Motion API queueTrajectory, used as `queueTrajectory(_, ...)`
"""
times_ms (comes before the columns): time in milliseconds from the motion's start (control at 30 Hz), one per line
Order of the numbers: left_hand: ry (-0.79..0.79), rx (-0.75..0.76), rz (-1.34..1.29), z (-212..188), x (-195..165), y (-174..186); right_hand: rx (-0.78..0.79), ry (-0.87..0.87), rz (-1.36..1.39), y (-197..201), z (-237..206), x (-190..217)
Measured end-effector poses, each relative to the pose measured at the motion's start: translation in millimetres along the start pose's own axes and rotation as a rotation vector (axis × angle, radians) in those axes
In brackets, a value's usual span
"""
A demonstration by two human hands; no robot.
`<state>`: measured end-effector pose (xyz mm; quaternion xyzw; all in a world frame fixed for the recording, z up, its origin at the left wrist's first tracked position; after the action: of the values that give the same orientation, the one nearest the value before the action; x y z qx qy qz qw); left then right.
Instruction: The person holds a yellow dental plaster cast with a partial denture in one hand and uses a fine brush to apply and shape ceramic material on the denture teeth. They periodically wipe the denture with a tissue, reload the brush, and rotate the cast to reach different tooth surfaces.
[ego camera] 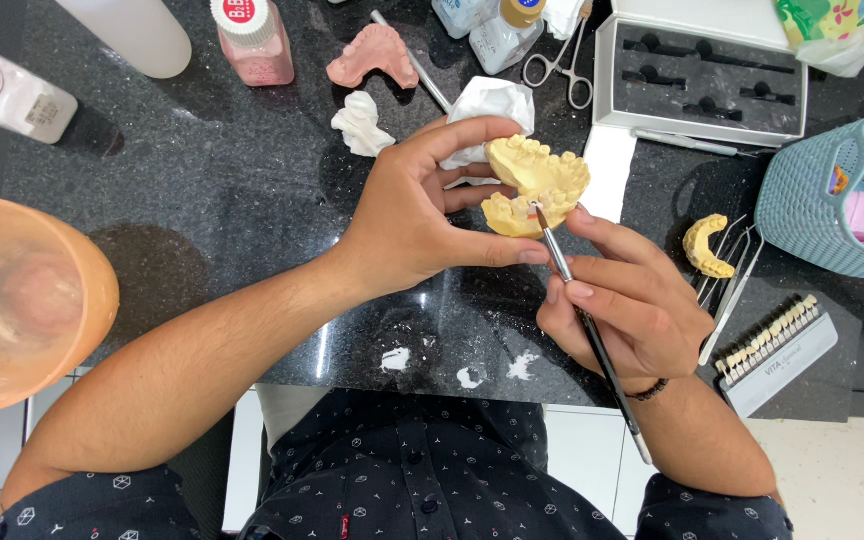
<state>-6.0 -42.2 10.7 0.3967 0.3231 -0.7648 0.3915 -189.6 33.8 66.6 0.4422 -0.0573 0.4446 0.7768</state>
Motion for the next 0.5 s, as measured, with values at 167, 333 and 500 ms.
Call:
queueTrajectory(167,-0.022,0.015,0.055,-0.3,-0.3,0.2,-0.015,-0.004,0.021,0.3,1.4,0.1)
queueTrajectory(333,-0.021,0.018,0.059,-0.1,-0.2,0.8,0.002,-0.013,0.0,0.0,0.7,-0.5)
queueTrajectory(500,-0.002,0.01,0.04,-0.6,-0.6,0.9,-0.021,-0.022,0.022,-0.4,0.4,-1.0)
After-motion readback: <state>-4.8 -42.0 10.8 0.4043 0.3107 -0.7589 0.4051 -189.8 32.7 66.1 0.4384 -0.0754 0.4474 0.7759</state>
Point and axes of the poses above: each hand's wrist, its own z-axis towards the middle knuckle, its own y-axis out of the back of the hand, x = y × z, the point moved 5 cm from there along z, towards the middle knuckle, and after that the axes turned 12 degrees about -y, right-handed, at the moved point
